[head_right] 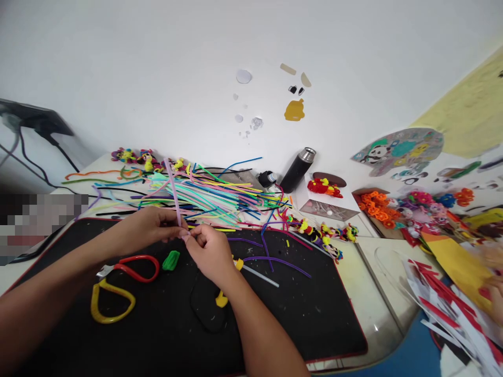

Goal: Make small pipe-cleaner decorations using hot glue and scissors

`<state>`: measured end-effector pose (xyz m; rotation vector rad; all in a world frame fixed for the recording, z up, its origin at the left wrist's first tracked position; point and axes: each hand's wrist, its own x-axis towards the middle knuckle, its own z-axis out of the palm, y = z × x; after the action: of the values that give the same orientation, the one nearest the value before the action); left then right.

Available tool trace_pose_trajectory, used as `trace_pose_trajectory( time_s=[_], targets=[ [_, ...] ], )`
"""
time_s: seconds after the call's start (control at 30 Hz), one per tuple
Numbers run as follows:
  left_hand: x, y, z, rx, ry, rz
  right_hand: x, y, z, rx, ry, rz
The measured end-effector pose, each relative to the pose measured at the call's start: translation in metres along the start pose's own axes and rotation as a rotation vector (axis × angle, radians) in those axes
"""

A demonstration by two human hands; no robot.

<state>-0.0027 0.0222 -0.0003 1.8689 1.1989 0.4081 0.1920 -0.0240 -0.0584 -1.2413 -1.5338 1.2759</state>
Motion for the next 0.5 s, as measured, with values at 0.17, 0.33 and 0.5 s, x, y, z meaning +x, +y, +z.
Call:
trace_pose_trajectory(
  time_s=[0.17,0.33,0.5],
  targets=[
    [0.004,-0.005,0.001,-0.167,-0.022,-0.044,0.002,0.002,0.0,0.168,-0.025,0.011],
    [0.007,-0.002,0.009,-0.325,0.019,-0.062,0.004,0.0,-0.002,0.293,-0.018,0.005],
    [0.007,-0.001,0.017,-0.473,0.018,-0.092,0.004,-0.003,-0.003,0.34,0.015,0.005]
  ],
)
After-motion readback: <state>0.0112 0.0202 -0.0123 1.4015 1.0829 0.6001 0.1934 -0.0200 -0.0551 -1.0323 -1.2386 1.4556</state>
